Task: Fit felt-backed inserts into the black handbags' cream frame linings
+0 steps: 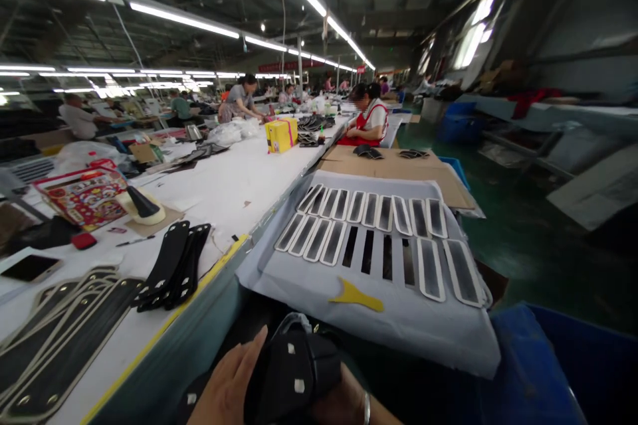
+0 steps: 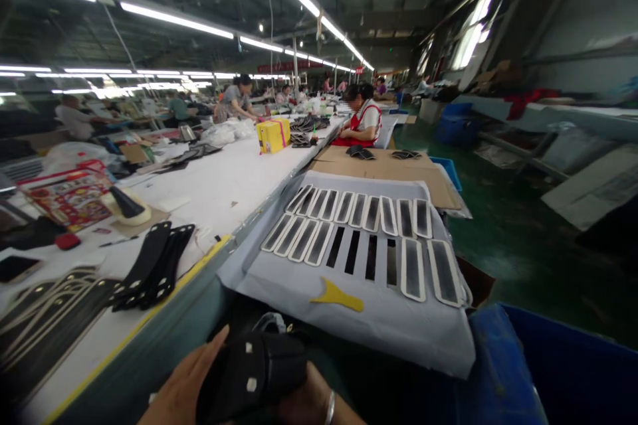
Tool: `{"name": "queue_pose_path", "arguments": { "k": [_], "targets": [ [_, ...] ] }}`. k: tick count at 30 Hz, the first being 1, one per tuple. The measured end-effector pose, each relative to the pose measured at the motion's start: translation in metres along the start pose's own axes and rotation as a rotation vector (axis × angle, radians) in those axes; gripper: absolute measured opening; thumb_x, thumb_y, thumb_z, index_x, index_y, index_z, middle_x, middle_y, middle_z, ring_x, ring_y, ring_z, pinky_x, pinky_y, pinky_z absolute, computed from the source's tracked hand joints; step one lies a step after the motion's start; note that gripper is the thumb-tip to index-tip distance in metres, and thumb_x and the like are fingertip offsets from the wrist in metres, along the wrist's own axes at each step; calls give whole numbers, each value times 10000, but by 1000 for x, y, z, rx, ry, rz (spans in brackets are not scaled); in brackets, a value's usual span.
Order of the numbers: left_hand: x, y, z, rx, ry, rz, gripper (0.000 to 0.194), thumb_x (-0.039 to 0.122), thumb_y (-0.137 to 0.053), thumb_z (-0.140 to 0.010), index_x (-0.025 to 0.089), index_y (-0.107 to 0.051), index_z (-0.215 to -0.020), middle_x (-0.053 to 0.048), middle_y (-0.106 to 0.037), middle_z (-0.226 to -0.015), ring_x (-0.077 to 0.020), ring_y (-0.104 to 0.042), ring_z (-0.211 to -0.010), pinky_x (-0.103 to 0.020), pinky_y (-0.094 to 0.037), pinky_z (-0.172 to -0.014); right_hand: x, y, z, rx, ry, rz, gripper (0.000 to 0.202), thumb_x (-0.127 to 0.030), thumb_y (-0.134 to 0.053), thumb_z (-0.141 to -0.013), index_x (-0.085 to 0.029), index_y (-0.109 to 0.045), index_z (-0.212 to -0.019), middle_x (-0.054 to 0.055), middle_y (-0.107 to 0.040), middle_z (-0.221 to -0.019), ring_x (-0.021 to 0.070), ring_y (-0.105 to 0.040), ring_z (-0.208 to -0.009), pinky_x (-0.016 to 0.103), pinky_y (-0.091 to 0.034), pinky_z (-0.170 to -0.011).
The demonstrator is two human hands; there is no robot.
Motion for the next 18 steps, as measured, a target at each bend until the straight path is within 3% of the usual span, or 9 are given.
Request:
{"name": "queue_pose_path", "arguments": {
  "k": [4, 7, 10, 14, 18],
  "targets": [
    [0, -1, -1, -147, 65, 66, 1012, 268, -657, -649, 245, -45, -1454, -118, -452, -1350, -305, -451, -1212, -451, -392, -1005, 25, -10, 1, -18, -194, -585, 443, -482, -395, -869, -182, -617, -1108, 70, -638, -1133, 191, -557, -1085, 367, -364, -994],
    [-1, 1, -2, -180, 94, 111, 1001, 290, -658, -657, 241, -55, -1454, -123, -440, -1352, -308, -432, -1225, -466, -365, -1023, 32, -6, 7, 20, -291, -781, 347, -382, -481, -791, -168, -651, -1004, 48, -682, -1034, 194, -575, -1051, 352, -352, -997],
    [-8, 5, 1, -165, 153, 152, 992, 297, -673, -650, 253, -92, -1453, -113, -467, -1331, -305, -464, -1201, -456, -387, -1004, 32, 2, 18, 83, -375, -887, 315, -333, -483, -734, -149, -648, -928, 50, -699, -943, 198, -613, -947, 353, -399, -933],
    [-27, 18, 5, -80, 306, 273, 1022, 372, -730, -611, 274, -146, -1444, -86, -532, -1255, -289, -538, -1126, -428, -433, -962, 23, 3, 22, 166, -381, -925, 313, -392, -420, -810, -178, -618, -921, 39, -688, -891, 204, -615, -914, 399, -418, -907],
    [-39, 40, 12, 43, 475, 422, 1039, 394, -777, -533, 299, -244, -1420, -67, -571, -1186, -304, -555, -1098, -450, -425, -964, 15, -6, 19, 137, -347, -869, 398, -492, -344, -873, -209, -599, -987, 39, -661, -928, 210, -596, -943, 423, -421, -918]
  ]
}}
Point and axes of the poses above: each hand's wrist, its own z-axis away from the middle knuckle, its own y-axis out of the back of the hand, x = y × z, the point moved 8 cm from there along -z, towards the middle knuckle
